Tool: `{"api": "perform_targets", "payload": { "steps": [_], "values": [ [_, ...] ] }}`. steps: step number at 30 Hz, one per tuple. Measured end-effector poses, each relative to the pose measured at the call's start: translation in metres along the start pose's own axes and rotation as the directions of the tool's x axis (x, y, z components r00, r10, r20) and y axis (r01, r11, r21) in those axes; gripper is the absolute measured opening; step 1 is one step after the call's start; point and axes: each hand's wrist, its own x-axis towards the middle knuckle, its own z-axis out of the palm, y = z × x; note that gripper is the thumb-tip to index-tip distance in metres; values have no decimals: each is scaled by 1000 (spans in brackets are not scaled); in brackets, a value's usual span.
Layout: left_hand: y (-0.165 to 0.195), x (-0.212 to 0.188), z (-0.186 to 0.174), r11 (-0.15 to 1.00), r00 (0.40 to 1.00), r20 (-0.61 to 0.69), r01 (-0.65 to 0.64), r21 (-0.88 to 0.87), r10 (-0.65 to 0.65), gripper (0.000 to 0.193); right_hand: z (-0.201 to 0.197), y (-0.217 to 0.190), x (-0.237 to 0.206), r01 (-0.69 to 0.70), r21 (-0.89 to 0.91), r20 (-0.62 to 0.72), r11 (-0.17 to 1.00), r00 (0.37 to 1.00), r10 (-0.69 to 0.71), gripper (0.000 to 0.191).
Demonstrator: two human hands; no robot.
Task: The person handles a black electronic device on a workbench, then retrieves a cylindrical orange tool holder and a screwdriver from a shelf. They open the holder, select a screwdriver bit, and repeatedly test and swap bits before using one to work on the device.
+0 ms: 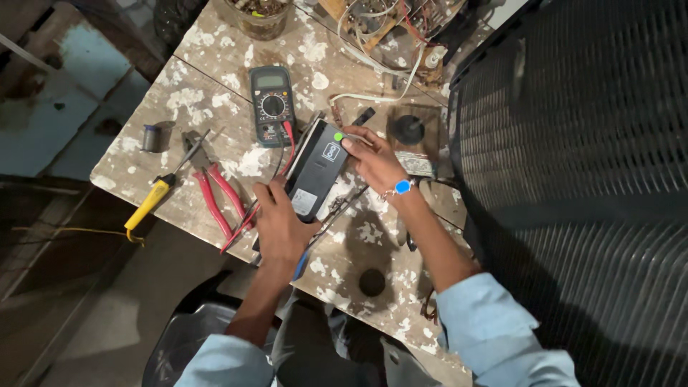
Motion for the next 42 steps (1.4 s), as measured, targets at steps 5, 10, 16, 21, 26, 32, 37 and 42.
{"api": "perform_targets", "payload": {
  "steps": [5,10,16,21,26,32,37,42],
  "values": [
    [19,-8,-19,956,942,-160,-288,56,293,92,33,-12,-29,107,167,-19,980,994,-106,49],
    [32,-20,-33,888,858,-227,-441,134,460,94,82,-41,-67,317,178,13,932,946,-324,62],
    [48,-22,-51,848,928,-64,-362,-387,366,97,122,-77,-114,371,-342,31,864,923,-384,68],
    [48,-11,-66,563,874,137,-175,-808,467,103,147,-106,-135,474,-378,192,795,880,-434,87],
    [47,-15,-49,-76,743,406,520,-851,532,101,164,-127,-140,434,-396,221,809,900,-375,83],
    [38,-13,-23,-442,548,194,800,-406,814,105,169,-126,-135,368,-199,135,908,928,-347,81],
    [32,-23,-8,-460,549,163,801,-382,820,100,162,-117,-132,261,-196,112,945,964,-243,78],
    [36,-35,-12,-376,515,265,819,-434,815,97,156,-111,-131,114,-204,-40,972,991,-124,72]
  ]
}}
